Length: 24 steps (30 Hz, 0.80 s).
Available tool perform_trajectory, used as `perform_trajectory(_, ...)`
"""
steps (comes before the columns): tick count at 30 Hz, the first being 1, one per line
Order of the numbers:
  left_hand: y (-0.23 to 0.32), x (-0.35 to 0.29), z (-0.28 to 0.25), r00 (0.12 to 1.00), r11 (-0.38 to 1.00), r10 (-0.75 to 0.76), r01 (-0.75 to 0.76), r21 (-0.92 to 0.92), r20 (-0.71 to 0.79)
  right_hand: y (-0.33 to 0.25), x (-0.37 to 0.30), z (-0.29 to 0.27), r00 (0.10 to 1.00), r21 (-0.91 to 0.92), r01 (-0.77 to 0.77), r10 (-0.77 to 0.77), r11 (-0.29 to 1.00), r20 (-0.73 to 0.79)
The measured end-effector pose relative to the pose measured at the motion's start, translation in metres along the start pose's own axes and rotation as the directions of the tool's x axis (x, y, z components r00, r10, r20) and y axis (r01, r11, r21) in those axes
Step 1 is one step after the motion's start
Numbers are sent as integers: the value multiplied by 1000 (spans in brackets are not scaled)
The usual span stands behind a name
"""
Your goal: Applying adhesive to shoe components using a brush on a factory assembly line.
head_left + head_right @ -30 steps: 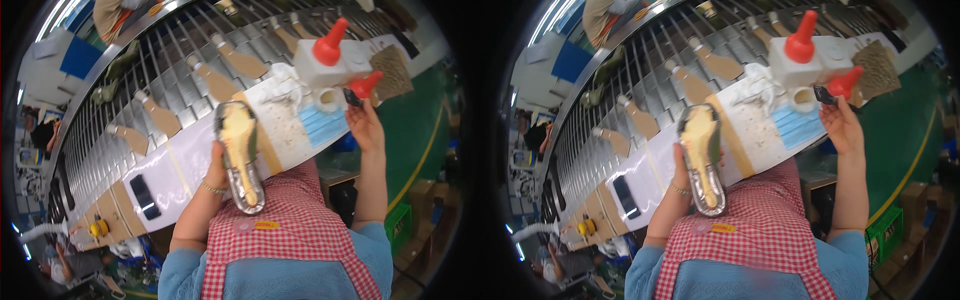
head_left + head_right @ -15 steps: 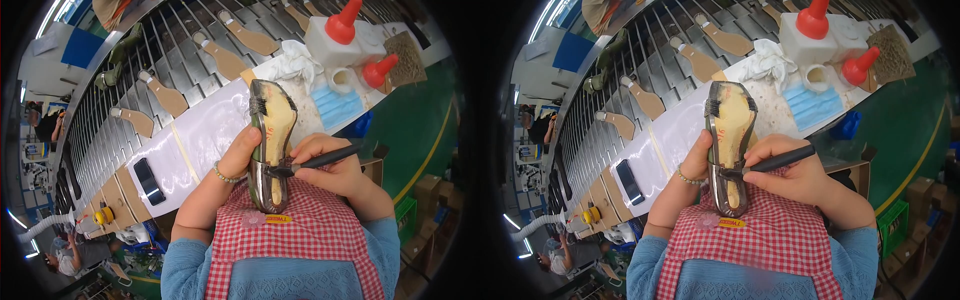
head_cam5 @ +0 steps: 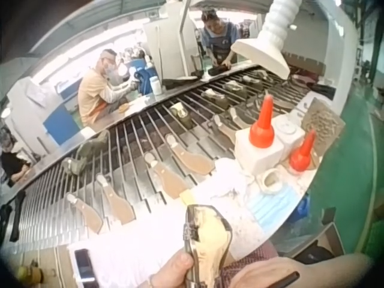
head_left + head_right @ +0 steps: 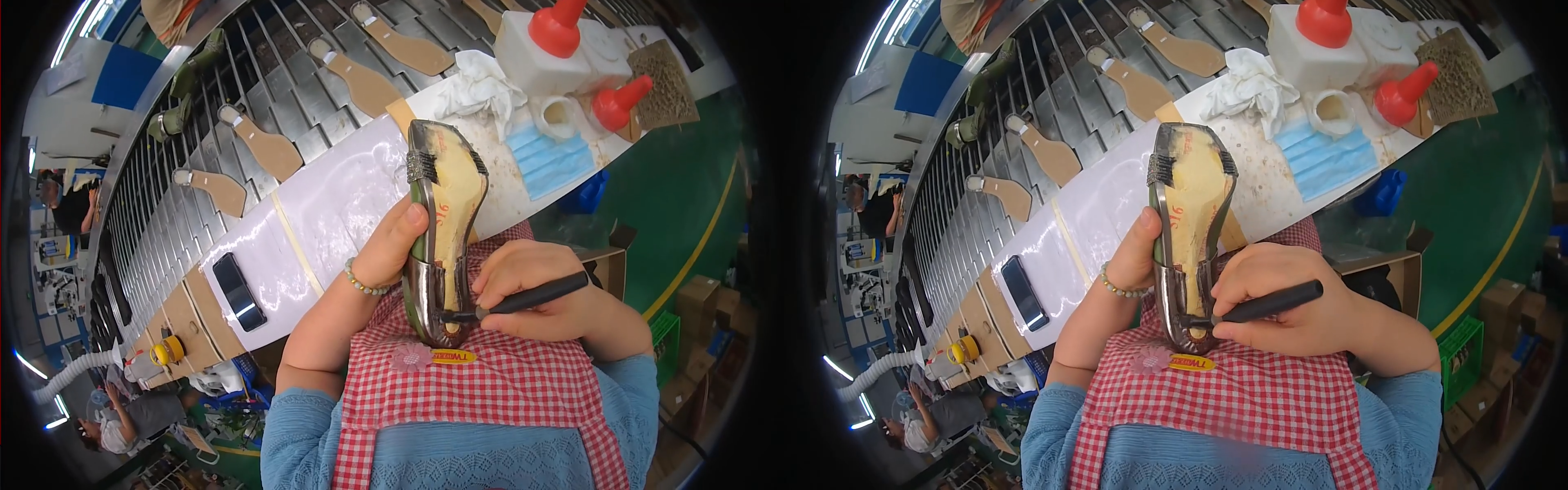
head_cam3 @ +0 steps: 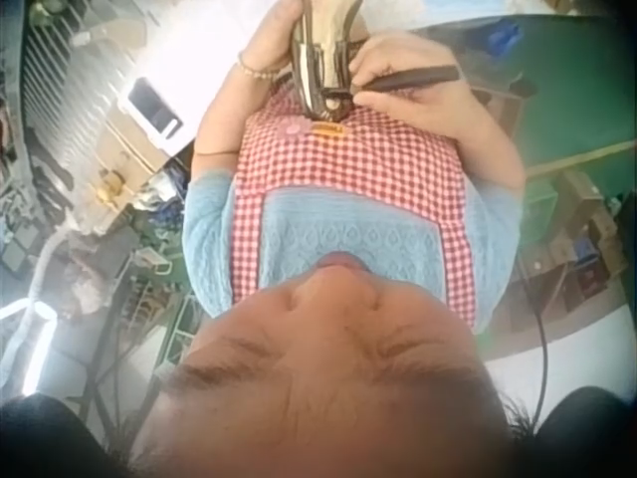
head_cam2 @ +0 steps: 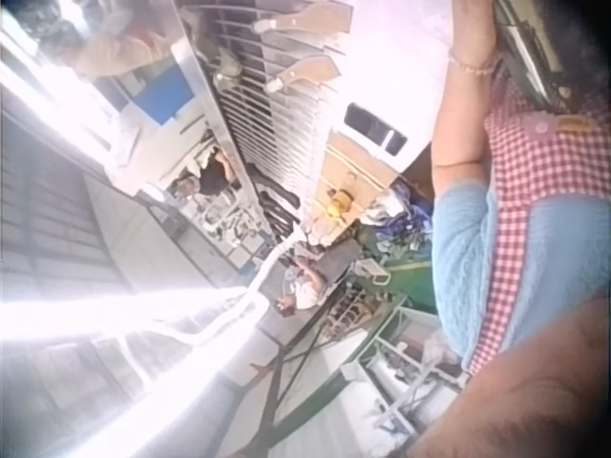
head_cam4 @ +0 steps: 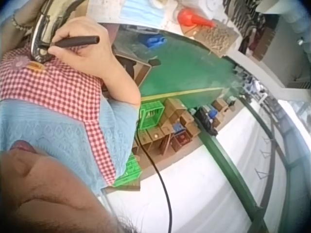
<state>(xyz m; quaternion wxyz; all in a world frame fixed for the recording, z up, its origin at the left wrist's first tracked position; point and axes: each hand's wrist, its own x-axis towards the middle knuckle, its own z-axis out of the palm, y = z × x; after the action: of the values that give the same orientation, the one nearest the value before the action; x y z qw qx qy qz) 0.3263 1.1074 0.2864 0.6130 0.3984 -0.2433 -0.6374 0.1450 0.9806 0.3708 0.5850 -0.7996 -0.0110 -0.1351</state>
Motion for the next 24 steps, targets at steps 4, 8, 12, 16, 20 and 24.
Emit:
perform_trajectory(4, 0, -3, 2, 1000, 1000, -21, 20, -21, -19, 2, 4, 0, 996, 51, -63, 65, 997, -53)
perform_trajectory(8, -4, -1, 1, 1000, 999, 5, -6, -43, -24, 1, 7, 2, 989, -137, 20, -40, 990, -143)
perform_trajectory(12, -4, -3, -4, 1000, 998, 11, -13, -67, -16, -2, 5, 4, 995, -85, 103, -104, 991, -3)
perform_trajectory(16, -14, -9, -23, 982, 971, 83, -118, -207, -170, -8, 2, -6, 996, 139, 4, 9, 990, -88)
perform_trajectory(20, -3, -21, -44, 816, 863, 504, -489, 126, -283, 6, -5, -10, 897, 554, 19, 231, 832, -378)
perform_trajectory(24, -22, -42, -49, 681, 701, 679, -488, 520, -275, 25, 0, -7, 824, 808, 42, 437, 587, -361)
